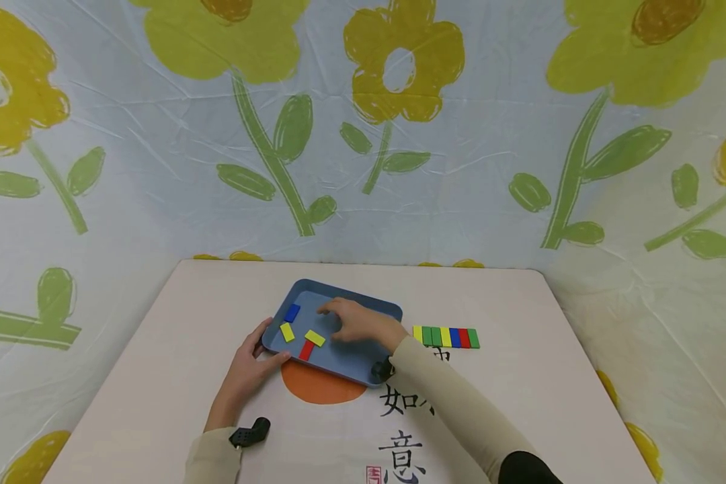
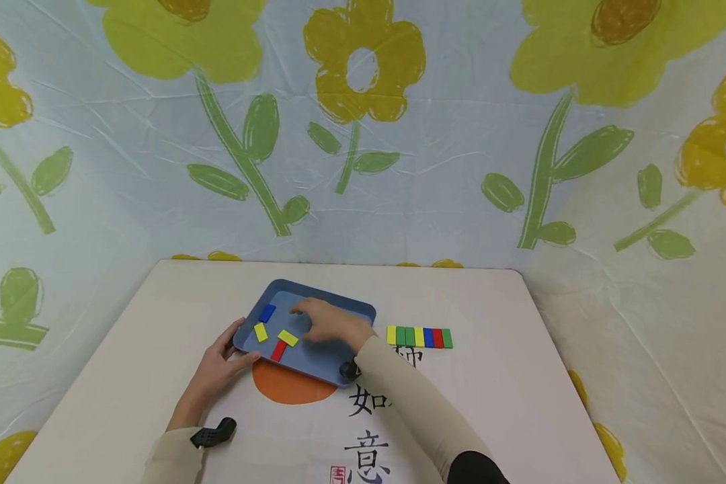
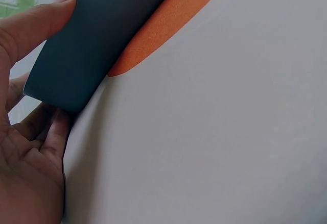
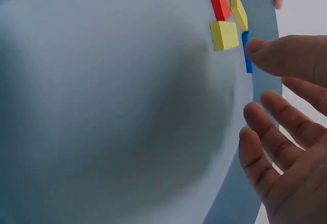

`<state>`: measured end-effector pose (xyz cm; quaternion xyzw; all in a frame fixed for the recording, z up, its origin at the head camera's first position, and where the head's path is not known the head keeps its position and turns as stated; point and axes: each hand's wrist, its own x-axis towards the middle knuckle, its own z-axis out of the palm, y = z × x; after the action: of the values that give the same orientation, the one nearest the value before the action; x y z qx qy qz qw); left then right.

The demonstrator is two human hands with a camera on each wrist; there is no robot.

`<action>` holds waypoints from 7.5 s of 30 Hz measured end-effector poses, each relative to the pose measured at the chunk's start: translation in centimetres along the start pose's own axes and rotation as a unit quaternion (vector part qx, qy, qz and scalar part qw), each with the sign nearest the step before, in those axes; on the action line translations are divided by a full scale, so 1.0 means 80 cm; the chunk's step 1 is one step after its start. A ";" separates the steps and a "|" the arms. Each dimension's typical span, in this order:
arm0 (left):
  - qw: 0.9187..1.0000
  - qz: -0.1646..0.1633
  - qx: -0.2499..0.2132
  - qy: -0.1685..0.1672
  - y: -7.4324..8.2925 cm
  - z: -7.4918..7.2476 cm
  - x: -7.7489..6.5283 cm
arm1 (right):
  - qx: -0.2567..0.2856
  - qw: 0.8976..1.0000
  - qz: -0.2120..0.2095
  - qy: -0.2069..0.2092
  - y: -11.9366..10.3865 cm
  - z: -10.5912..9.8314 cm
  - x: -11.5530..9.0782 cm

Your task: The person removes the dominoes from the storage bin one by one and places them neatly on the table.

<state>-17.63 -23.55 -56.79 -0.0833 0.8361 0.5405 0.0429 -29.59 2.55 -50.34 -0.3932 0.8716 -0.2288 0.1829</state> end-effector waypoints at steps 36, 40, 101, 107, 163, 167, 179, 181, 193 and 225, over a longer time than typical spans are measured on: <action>1.000 0.010 -0.001 0.000 -0.003 0.000 0.003 | 0.037 0.999 -0.010 -0.034 -0.001 0.028 0.031; 1.000 0.009 -0.006 0.000 -0.003 0.000 0.002 | 0.038 0.999 -0.011 -0.037 0.000 0.029 0.035; 1.000 0.002 -0.002 -0.001 0.003 -0.004 -0.002 | 0.194 0.934 0.140 0.264 0.067 -0.012 -0.201; 1.000 -0.001 0.002 -0.004 0.002 0.000 -0.002 | 0.167 0.925 0.198 0.277 0.094 -0.005 -0.251; 1.000 0.006 -0.002 0.000 -0.002 0.000 -0.004 | 0.084 0.921 0.301 0.234 0.197 -0.009 -0.312; 1.000 0.011 -0.013 -0.009 -0.003 -0.002 -0.005 | 0.088 0.922 0.298 0.230 0.196 -0.008 -0.312; 1.000 0.007 -0.011 -0.010 0.000 -0.002 -0.004 | 0.085 0.921 0.301 0.232 0.197 -0.008 -0.313; 1.000 0.008 -0.007 -0.010 0.000 -0.001 -0.004 | 0.086 0.922 0.298 0.232 0.196 -0.009 -0.313; 1.000 0.009 -0.006 -0.008 -0.001 -0.002 -0.003 | 0.089 0.919 0.307 0.232 0.194 -0.007 -0.313; 1.000 0.008 -0.003 -0.007 0.000 -0.001 -0.004 | 0.086 0.916 0.311 0.240 0.194 -0.003 -0.316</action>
<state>-17.33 -23.61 -56.73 -0.0732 0.8348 0.5438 0.0446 -23.25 31.18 -55.08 -0.0182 0.9446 -0.3215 0.0636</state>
